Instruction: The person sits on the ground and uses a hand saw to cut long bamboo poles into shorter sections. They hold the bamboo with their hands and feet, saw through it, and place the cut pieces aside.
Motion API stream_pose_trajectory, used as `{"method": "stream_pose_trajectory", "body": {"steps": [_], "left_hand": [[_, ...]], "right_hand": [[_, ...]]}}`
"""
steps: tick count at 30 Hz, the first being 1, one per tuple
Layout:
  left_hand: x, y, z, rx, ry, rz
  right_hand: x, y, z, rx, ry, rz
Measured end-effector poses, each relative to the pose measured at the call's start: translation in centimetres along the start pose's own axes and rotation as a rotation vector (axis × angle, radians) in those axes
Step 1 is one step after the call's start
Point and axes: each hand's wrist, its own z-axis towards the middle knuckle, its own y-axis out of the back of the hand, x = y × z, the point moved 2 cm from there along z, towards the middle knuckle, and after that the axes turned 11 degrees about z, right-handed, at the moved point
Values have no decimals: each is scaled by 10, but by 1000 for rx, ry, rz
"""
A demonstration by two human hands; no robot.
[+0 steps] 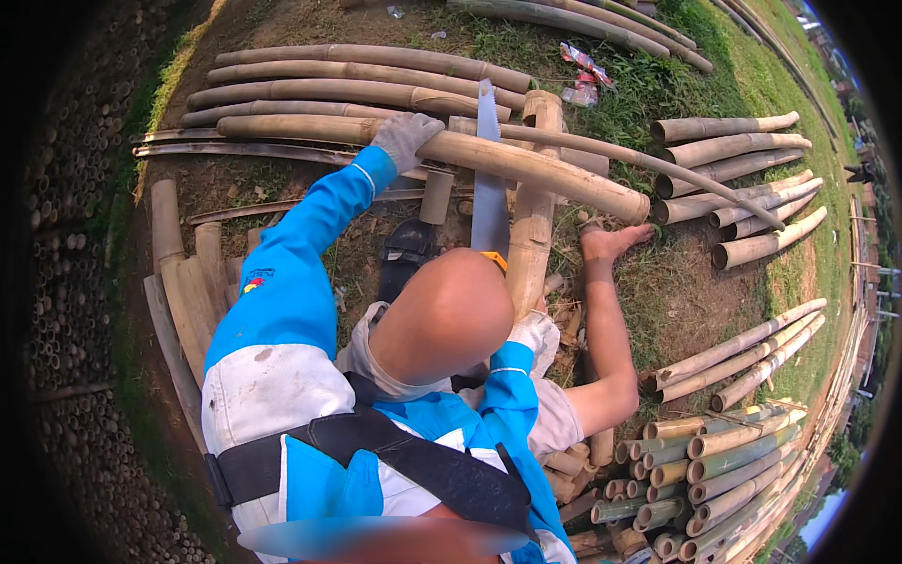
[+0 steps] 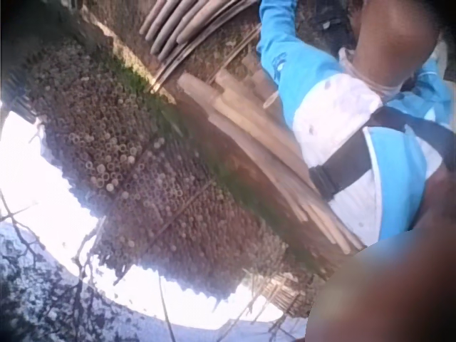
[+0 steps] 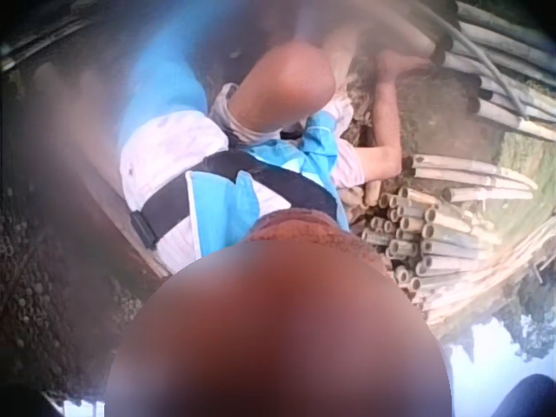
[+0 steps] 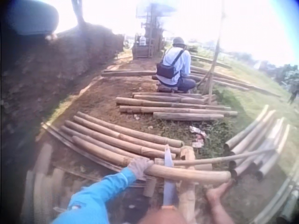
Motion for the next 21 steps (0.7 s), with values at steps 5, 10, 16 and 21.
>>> {"method": "stream_pose_trajectory", "body": {"steps": [5,10,16,21], "left_hand": [[57,25,-1,-331,66,13],[136,57,45,-362,158,139],[198,48,108,-273,186,281],[254,-18,140,-22,401,372]], "right_hand": [[-8,-9,8,-10,2,7],[-15,-10,6,6,17,26],[-22,-21,12,23,35,45],[-21,-34,14,27,34,59]]}}
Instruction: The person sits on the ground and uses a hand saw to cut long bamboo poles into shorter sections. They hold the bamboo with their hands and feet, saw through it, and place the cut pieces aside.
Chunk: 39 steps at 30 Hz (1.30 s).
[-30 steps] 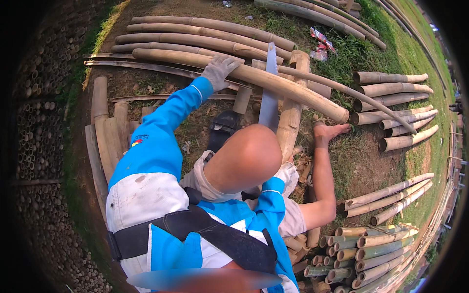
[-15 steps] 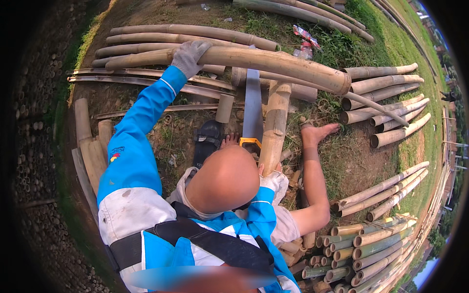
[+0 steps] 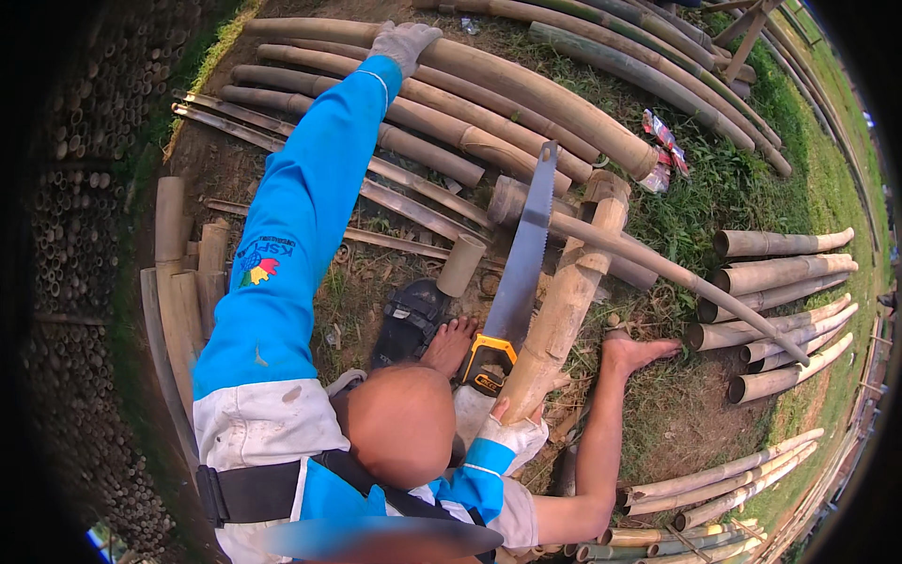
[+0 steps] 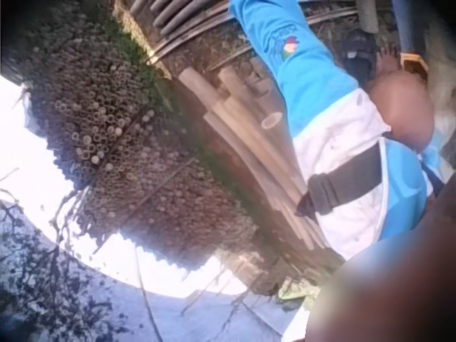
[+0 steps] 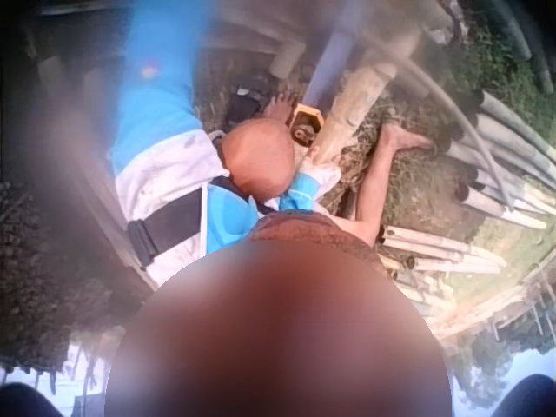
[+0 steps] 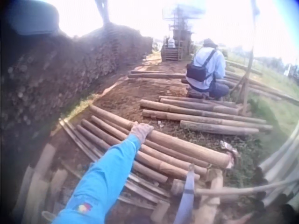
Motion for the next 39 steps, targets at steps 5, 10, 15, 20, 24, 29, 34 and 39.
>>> {"method": "stream_pose_trajectory", "body": {"steps": [5,10,15,20,24,29,34,39], "left_hand": [[-4,-54,9,399,312,-301],[-60,-58,27,121,-246,-52],[-106,-66,29,247,-157,-119],[-121,-44,7,17,-41,-233],[-151,-27,-50,-94,22,-508],[-208,-1,-176,-359,236,-919],[-276,39,-300,-26,402,-1187],[-296,82,-332,-246,255,-1135]], "right_hand": [[-1,4,2,-17,5,14],[-3,21,-32,-51,-3,17],[13,62,-173,121,-131,-20],[32,87,-262,230,-190,-195],[50,89,-259,194,-163,-248],[75,84,-259,238,-173,-197],[75,88,-259,252,-294,-357],[56,97,-265,286,-200,-291]]}}
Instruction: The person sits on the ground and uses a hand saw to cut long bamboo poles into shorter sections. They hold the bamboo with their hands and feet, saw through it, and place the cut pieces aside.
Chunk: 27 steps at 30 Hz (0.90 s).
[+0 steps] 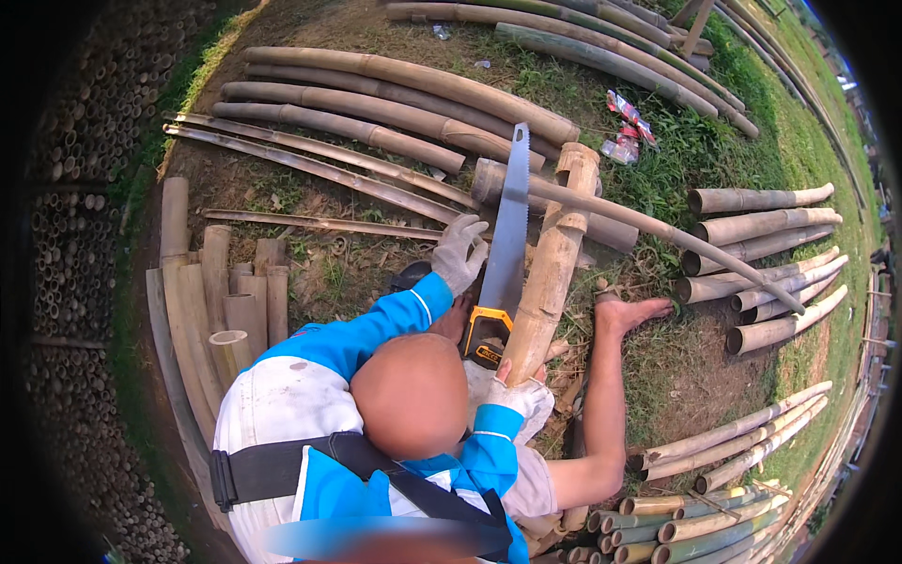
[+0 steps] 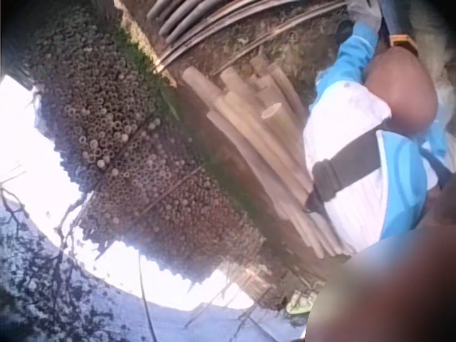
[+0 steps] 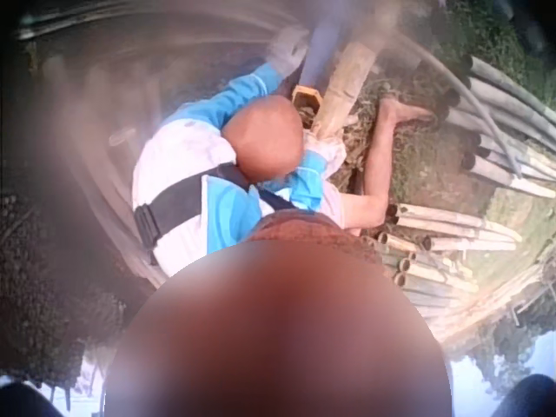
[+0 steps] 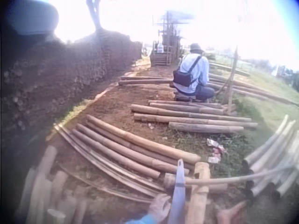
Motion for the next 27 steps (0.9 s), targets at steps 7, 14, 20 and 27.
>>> {"method": "stream_pose_trajectory", "body": {"steps": [7,14,20,27], "left_hand": [[-85,-13,87,-18,-442,-3],[-166,-64,137,404,-534,517],[-174,-62,136,637,-562,433],[-154,12,78,612,-455,303]], "right_hand": [[-23,-12,-1,-159,83,-60],[-26,-5,-6,-105,42,-64],[-29,-3,-7,-85,35,-96],[-36,-5,-10,-36,-5,-32]]}}
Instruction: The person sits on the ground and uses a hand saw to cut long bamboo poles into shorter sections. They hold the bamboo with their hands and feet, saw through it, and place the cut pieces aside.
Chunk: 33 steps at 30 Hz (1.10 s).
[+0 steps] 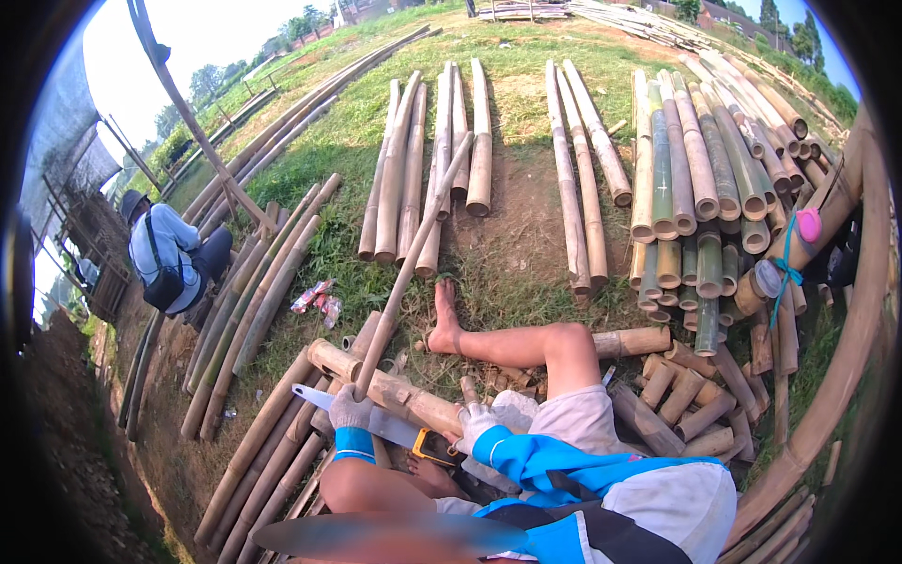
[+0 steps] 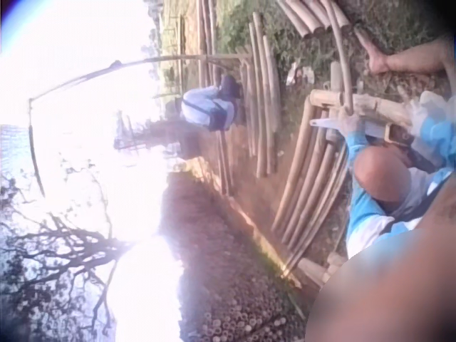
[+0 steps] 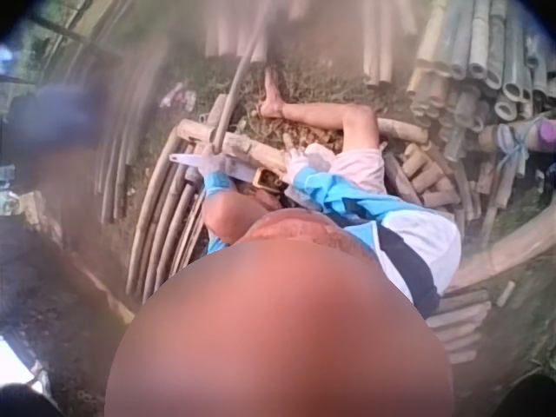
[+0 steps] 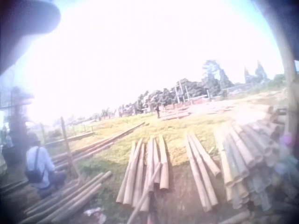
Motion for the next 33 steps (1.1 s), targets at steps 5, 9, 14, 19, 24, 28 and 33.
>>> {"method": "stream_pose_trajectory", "body": {"steps": [5,9,14,19,24,28,33], "left_hand": [[34,9,-86,179,246,-170],[46,-8,-95,206,337,-243],[49,-34,-79,191,410,-298],[52,-46,-71,183,437,-323],[56,-51,-69,178,448,-343],[60,-54,-70,178,457,-356],[67,-56,-73,167,476,-373]], "right_hand": [[-4,-3,1,15,25,21],[-7,0,1,43,29,47],[-5,7,-2,10,51,40],[-4,8,-2,46,24,60],[-9,2,2,59,26,36],[-11,-1,4,73,29,66],[-11,-1,5,77,9,5]]}}
